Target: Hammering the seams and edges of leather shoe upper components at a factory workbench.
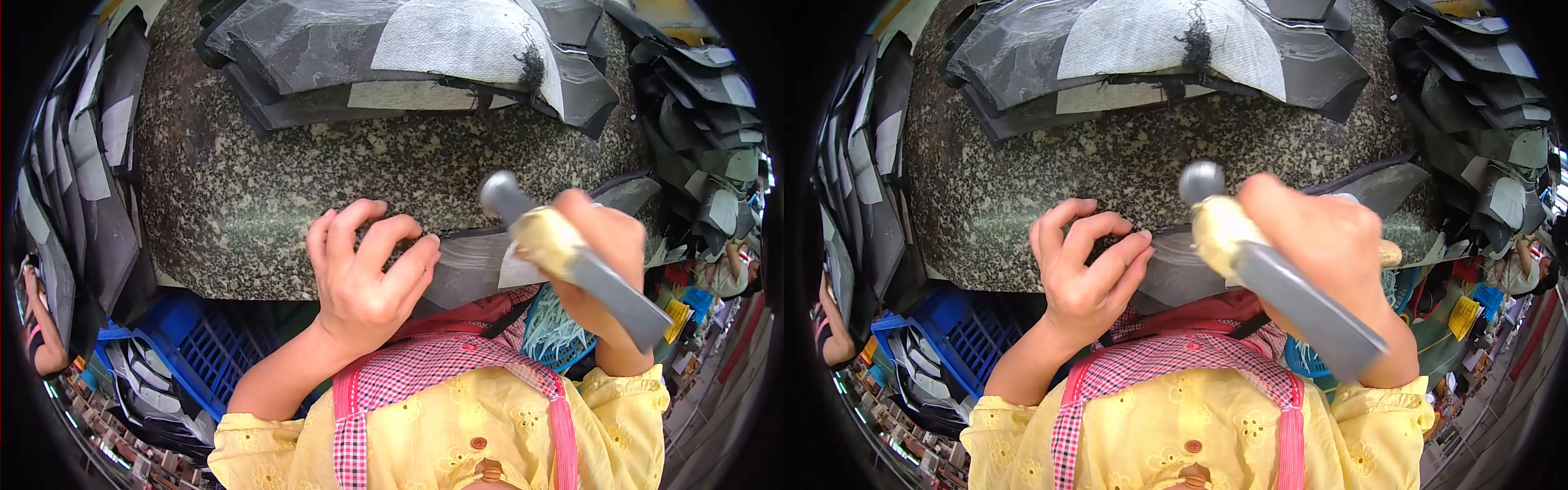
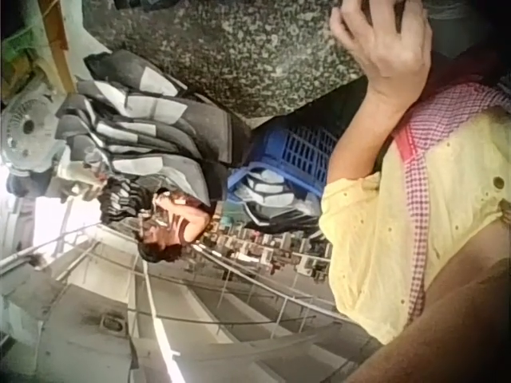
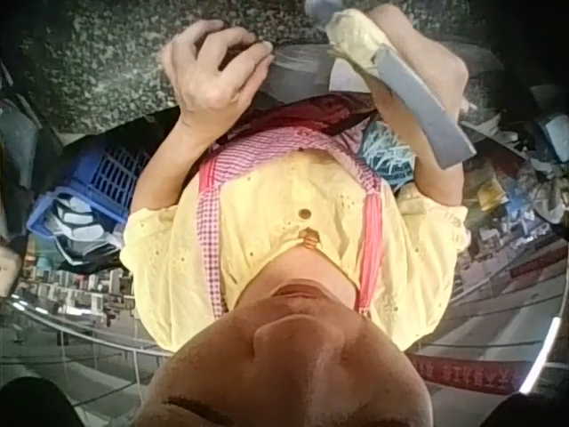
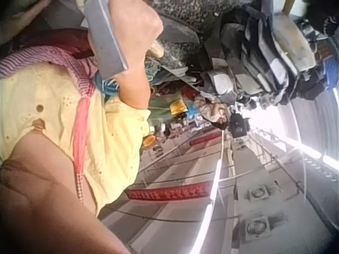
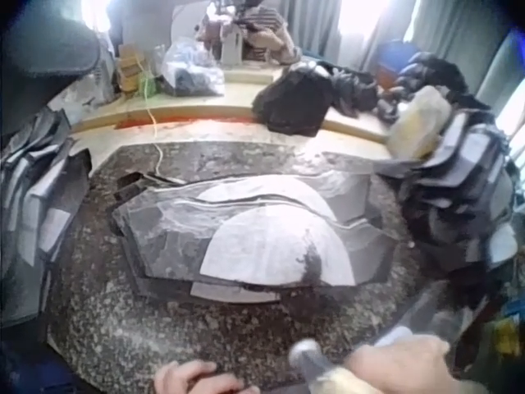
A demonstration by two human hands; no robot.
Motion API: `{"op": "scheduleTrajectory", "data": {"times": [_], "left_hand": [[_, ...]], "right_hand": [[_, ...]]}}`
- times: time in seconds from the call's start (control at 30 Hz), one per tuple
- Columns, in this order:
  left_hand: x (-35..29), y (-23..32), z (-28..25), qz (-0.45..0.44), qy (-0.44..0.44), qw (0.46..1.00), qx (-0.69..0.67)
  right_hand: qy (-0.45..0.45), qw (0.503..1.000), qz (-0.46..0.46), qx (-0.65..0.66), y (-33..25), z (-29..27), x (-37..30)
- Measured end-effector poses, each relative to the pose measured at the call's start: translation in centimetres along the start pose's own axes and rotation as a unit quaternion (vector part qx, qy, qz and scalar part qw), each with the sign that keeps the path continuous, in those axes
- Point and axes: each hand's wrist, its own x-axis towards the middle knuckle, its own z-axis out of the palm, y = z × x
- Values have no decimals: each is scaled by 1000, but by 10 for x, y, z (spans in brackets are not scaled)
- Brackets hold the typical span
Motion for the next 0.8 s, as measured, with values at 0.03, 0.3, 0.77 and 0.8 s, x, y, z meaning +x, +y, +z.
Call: {"op": "scheduleTrajectory", "data": {"times": [0.03, 0.3, 0.77, 0.8], "left_hand": [[-1, 0, 0, 9, -2, 1000, 9], [1, -1, -4, -26, -1, 999, -21], [-4, 17, 8, 95, 70, 978, 171], [-5, 18, 7, 94, 71, 978, 172]], "right_hand": [[23, 999, 29, 7, -6, -1, 1], [-121, 992, 6, -30, -6, 11, -6], [46, 999, -23, 14, -8, 3, 8], [46, 999, -24, 13, -11, 7, 4]]}}
